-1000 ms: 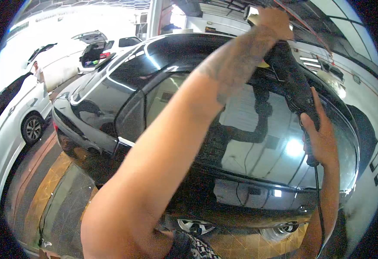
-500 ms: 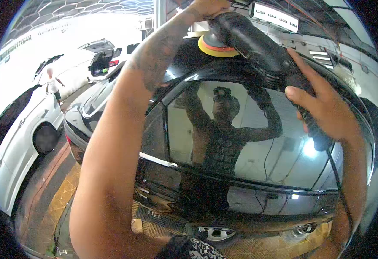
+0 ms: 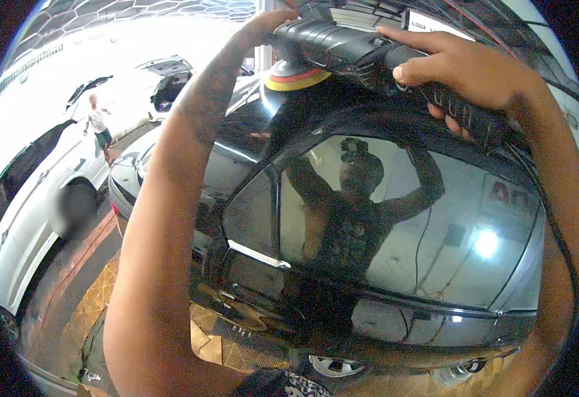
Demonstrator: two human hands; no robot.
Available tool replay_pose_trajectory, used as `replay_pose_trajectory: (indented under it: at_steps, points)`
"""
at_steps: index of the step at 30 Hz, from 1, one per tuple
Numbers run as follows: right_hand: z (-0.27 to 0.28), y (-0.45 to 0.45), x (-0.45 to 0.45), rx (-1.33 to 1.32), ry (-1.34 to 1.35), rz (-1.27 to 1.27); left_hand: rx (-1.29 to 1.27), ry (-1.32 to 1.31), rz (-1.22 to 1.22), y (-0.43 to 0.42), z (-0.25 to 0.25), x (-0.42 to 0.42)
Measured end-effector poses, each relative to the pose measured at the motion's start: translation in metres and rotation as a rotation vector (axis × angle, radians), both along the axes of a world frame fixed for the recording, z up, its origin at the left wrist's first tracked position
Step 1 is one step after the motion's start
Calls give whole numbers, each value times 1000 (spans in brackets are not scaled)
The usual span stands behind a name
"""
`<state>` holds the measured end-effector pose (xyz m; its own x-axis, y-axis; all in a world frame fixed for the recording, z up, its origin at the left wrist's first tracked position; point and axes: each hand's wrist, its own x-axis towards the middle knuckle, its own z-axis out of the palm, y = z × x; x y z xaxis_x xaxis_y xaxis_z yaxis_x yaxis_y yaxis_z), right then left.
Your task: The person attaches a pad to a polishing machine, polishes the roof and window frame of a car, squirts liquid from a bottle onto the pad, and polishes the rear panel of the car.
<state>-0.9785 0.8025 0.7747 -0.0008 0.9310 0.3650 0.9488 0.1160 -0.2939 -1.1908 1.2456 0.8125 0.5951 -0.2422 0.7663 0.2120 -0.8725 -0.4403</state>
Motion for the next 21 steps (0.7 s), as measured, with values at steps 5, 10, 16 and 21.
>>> replay_pose_trajectory:
  at_steps: [5,10,16,21]
  points:
    - [4,13,-7,-53,-65,94,-512,39,72,-76,-12,-9]
    - [1,4,7,-3,-49,66,-180,7,286,-34,2,12]
    - [2,-12,20,40,-76,-77,14,81,354,-82,2,31]
    - [2,7,14,55,-55,15,-459,-119,-148,-46,1,26]
